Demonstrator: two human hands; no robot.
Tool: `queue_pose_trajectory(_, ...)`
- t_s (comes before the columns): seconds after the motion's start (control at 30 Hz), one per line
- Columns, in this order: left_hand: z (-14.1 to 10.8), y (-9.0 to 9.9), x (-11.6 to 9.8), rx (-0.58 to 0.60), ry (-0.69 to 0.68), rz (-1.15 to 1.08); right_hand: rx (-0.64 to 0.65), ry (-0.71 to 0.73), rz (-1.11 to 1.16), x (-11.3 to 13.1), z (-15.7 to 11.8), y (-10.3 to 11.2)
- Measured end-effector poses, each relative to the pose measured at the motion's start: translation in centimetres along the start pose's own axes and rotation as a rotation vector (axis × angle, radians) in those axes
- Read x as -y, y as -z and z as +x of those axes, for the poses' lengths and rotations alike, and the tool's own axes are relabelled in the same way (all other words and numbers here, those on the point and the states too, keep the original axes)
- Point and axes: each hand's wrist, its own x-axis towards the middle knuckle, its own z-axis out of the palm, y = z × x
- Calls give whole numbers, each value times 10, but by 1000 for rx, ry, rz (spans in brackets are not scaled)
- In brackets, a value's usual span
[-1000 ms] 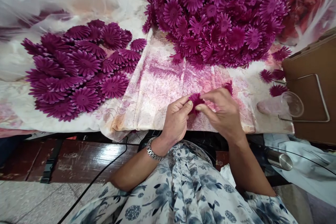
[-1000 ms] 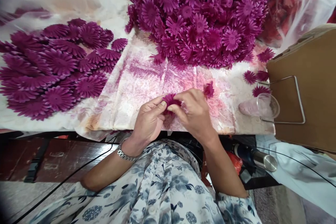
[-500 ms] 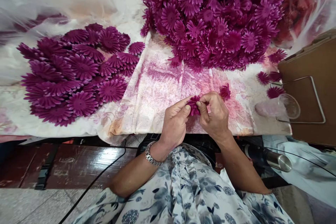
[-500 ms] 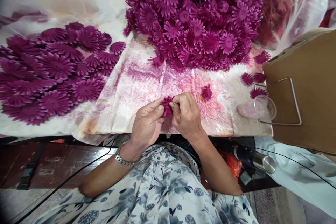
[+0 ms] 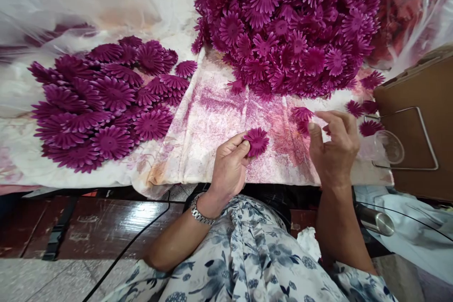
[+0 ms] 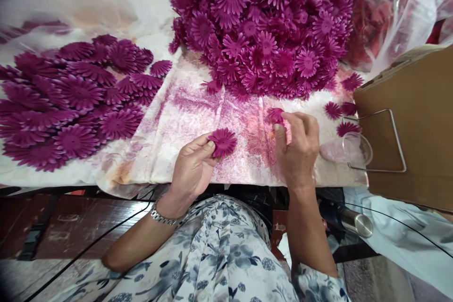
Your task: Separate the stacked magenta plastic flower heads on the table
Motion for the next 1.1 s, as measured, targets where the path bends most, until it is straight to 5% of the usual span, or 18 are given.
queue_pose_trajectory(0.17,-4,-3,3,80,62,52,227,130,365,48,-9,-17)
queue_pose_trajectory(0.3,-7,-3,1,77,50,77,264,122,448,51,-12,-27)
queue_pose_trajectory(0.63,-8,-1,10,67,4,102,82,105,369,56,-24,-31)
queue_pose_trajectory(1.1,-13,-5,13,-26,37,-2,40,-40,408,60,-27,-21)
